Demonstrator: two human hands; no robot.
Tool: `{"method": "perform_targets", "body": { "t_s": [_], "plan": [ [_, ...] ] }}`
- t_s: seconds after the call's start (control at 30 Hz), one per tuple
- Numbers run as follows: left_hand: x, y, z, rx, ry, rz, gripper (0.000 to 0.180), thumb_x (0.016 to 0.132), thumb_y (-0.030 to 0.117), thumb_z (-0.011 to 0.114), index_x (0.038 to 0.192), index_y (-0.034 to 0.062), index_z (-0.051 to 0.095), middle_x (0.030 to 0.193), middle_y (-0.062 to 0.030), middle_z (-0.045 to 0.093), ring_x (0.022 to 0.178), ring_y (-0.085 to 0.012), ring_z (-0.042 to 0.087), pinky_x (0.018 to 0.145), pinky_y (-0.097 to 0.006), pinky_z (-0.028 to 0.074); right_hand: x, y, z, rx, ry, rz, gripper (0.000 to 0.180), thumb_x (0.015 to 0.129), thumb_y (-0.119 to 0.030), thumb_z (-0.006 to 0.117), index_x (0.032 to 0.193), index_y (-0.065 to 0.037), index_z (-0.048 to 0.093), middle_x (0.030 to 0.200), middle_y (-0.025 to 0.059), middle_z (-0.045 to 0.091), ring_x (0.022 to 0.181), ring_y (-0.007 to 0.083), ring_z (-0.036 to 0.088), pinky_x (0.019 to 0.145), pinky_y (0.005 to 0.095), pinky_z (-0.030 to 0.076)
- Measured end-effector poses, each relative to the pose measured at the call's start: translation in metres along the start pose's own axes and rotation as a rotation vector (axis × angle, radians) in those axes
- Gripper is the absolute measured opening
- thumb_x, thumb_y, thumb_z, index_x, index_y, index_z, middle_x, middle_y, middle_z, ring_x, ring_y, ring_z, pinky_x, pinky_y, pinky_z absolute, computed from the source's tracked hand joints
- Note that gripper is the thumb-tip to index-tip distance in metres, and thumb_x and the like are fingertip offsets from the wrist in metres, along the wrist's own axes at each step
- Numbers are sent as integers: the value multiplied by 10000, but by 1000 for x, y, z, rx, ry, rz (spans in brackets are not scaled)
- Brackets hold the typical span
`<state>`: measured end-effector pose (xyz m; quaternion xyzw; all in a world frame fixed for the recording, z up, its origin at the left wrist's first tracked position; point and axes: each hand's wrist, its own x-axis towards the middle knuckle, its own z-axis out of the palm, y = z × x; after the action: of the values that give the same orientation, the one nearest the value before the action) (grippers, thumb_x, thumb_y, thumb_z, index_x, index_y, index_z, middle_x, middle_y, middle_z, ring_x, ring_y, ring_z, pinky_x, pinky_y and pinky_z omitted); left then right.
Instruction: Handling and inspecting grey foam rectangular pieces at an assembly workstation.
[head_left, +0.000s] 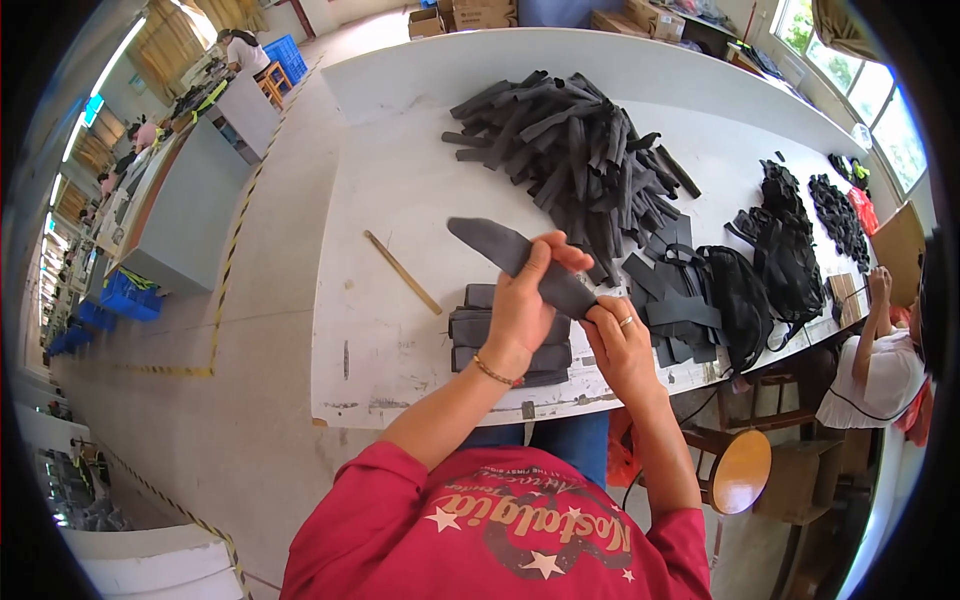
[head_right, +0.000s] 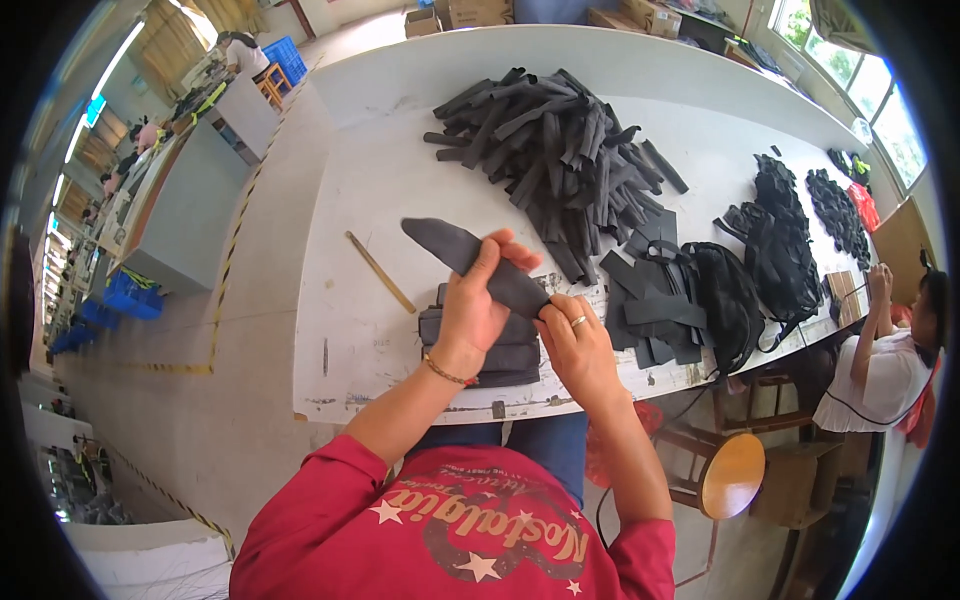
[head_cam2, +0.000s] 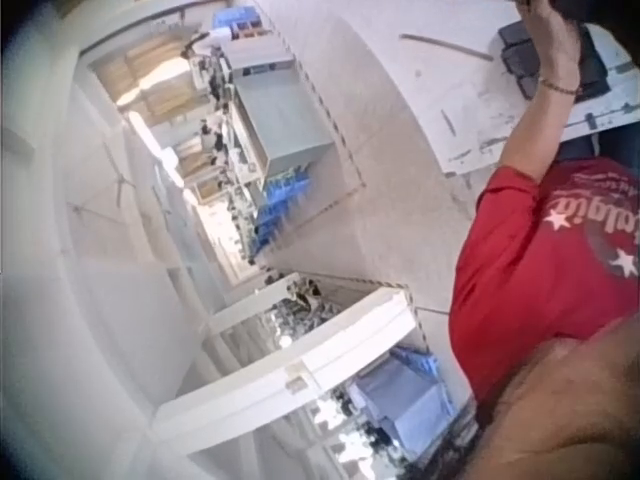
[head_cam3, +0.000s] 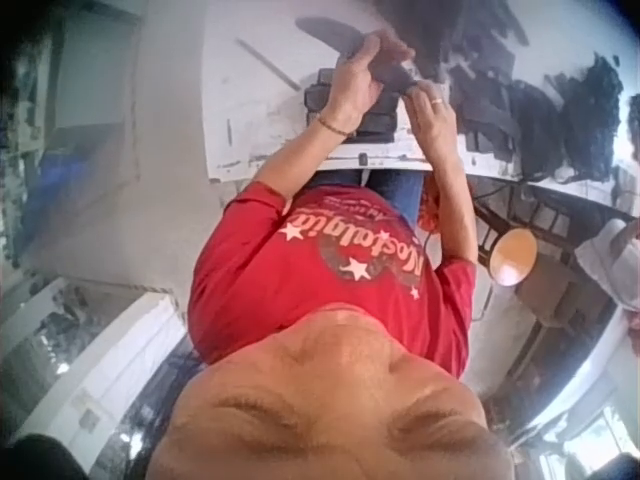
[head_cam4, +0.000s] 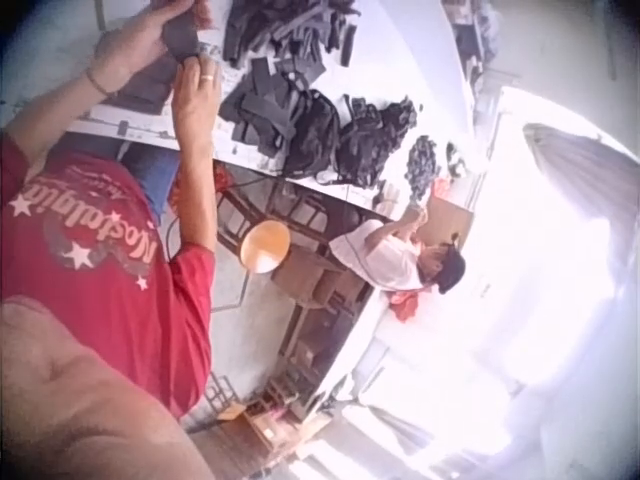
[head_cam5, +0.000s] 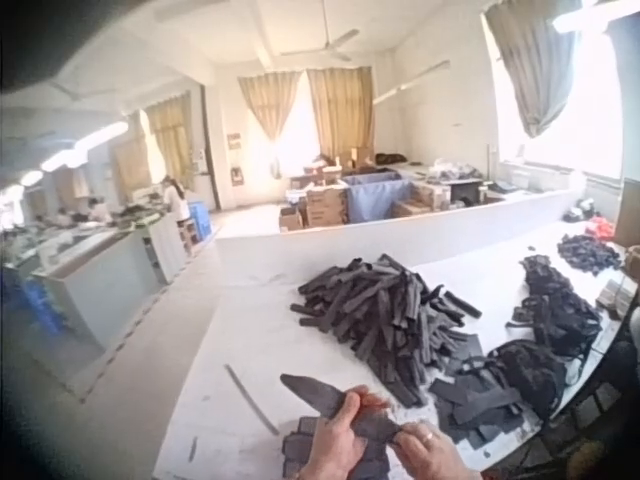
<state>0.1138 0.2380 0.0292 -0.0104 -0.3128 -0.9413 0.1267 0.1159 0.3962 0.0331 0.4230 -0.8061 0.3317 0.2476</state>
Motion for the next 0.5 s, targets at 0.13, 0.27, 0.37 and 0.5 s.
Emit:
{"method": "perform_targets", "body": {
  "t_s": [0.13, 0.27, 0.37, 0.5],
  "plan": [
    [-11, -11, 3, -64, -48, 22, 273, 1002, 245, 511, 1131, 13, 578, 928, -119, 676, 1057, -313, 635, 963, -393, 456, 2, 5, 7, 24, 16, -47, 210, 765, 50, 694, 934, 12, 574, 960, 139, 570, 780, 337, 577, 647, 409, 491],
    [-17, -14, 4, -80, -61, 18, 265, 1005, 264, 501, 1121, 39, 579, 899, -103, 668, 1171, -311, 579, 983, -389, 444, 1, 5, 10, 44, 20, -63, 225, 741, 56, 700, 922, 13, 574, 967, 142, 571, 780, 334, 577, 645, 415, 491],
    [-21, -16, 1, -83, -65, -61, 258, 1006, 281, 495, 1120, 58, 555, 918, -61, 636, 1212, -296, 546, 1027, -396, 433, 2, 4, 13, 60, -8, -63, 238, 719, 62, 702, 912, 13, 572, 978, 150, 574, 791, 336, 584, 656, 413, 498],
    [-26, -21, 1, -117, -84, -69, 256, 1005, 280, 497, 1122, 60, 556, 957, -67, 642, 1222, -299, 540, 1028, -398, 432, 9, 0, 15, 64, 23, -107, 252, 702, 65, 702, 909, 9, 571, 991, 158, 576, 844, 343, 603, 694, 416, 514]
  ]
}}
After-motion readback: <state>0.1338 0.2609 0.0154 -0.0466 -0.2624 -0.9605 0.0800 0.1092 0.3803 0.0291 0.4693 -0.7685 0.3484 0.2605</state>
